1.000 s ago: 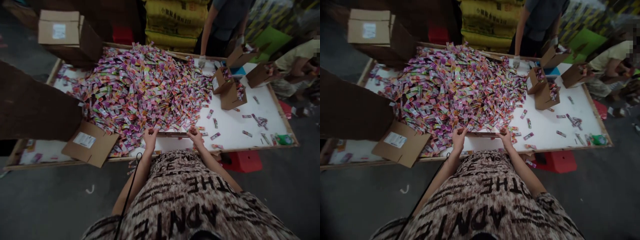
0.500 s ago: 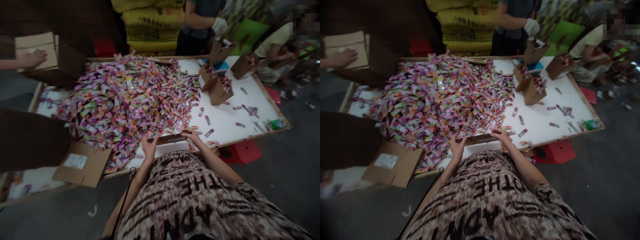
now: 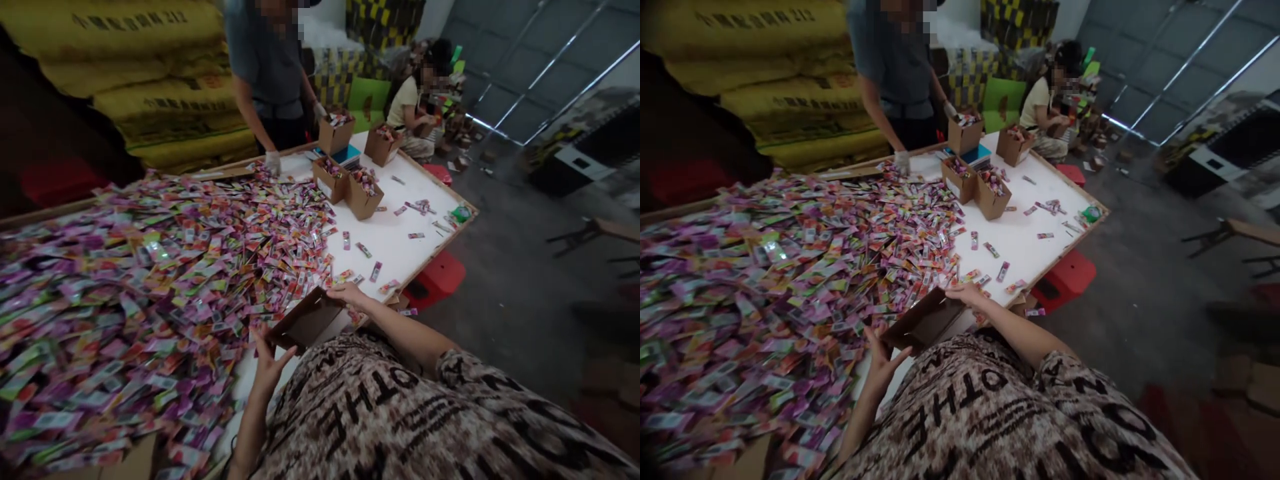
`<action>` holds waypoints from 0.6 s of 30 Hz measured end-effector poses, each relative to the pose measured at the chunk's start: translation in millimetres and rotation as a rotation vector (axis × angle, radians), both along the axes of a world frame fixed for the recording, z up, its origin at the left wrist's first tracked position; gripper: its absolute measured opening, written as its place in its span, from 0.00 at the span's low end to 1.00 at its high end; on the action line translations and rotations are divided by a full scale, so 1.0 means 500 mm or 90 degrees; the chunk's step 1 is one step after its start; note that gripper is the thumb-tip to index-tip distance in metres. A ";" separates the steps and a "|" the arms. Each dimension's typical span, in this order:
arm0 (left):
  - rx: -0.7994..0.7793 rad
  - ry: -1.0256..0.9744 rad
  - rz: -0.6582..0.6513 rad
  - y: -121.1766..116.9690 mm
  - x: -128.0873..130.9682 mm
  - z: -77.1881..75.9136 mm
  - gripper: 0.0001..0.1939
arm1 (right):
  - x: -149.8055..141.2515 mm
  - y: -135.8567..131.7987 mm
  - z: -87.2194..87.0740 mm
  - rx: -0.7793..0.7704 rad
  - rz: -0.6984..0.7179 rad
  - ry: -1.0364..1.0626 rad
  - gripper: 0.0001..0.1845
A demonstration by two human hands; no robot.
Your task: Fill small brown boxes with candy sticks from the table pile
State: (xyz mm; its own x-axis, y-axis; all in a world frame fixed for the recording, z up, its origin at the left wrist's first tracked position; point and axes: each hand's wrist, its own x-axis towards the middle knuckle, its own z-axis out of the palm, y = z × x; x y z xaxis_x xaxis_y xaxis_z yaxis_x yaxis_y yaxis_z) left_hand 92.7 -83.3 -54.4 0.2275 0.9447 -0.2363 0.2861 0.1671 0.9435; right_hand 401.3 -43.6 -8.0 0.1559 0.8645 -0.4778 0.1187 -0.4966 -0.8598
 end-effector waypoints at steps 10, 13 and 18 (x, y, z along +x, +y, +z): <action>0.212 0.085 0.024 0.063 0.083 -0.064 0.46 | -0.024 0.015 -0.024 -0.006 0.142 -0.347 0.55; 0.260 0.079 0.000 0.068 0.081 -0.079 0.29 | -0.027 -0.009 -0.014 0.201 0.185 -0.400 0.43; 0.258 0.107 -0.056 0.054 0.054 -0.080 0.20 | 0.003 -0.103 -0.008 0.317 0.441 -0.343 0.34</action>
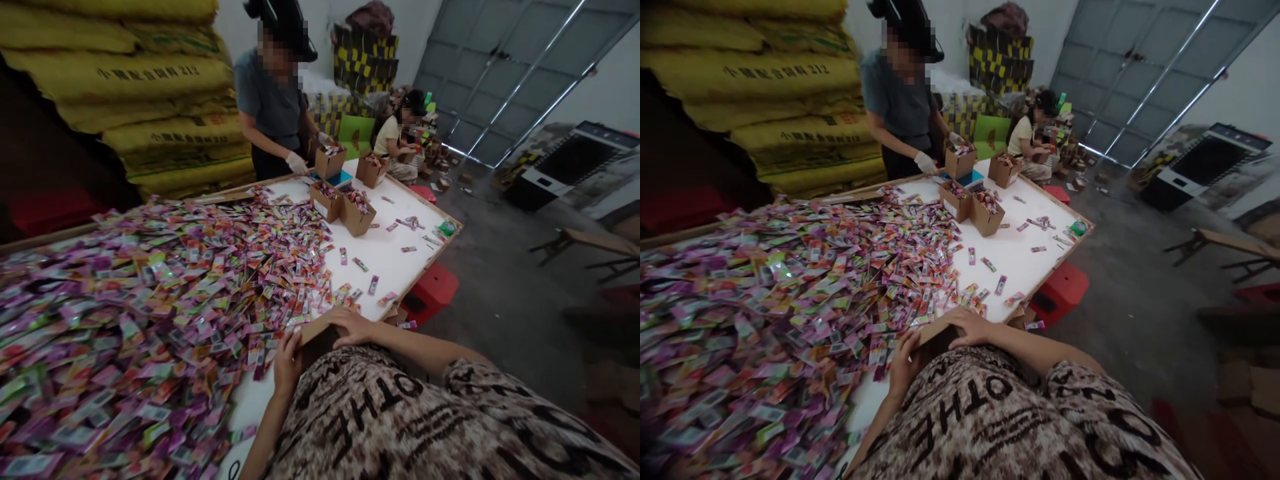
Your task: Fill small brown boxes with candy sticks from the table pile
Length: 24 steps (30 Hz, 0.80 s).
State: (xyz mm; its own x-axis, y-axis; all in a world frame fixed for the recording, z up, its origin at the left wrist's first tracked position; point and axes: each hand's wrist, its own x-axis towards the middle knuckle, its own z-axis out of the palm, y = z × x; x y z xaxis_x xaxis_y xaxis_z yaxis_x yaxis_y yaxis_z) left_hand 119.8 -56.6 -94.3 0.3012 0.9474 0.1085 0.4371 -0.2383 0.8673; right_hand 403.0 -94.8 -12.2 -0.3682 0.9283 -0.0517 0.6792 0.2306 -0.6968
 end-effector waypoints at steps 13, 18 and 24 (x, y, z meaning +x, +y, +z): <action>0.091 0.328 -0.171 0.005 0.074 0.087 0.18 | -0.053 0.020 -0.077 0.010 -0.130 -0.166 0.13; 0.161 0.415 -0.232 0.004 0.129 0.104 0.11 | -0.060 -0.006 -0.114 0.114 -0.143 -0.246 0.09; 0.131 0.464 -0.276 -0.001 0.122 0.119 0.20 | -0.069 -0.023 -0.096 0.106 -0.118 -0.231 0.11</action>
State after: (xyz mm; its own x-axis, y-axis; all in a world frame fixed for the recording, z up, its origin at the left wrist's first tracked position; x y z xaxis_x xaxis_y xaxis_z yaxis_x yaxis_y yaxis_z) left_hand 180.8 -57.1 -34.5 0.6916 0.7159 -0.0957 0.7009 -0.6331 0.3286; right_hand 368.5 -106.5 -60.2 -0.1802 0.9836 0.0088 0.9133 0.1706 -0.3699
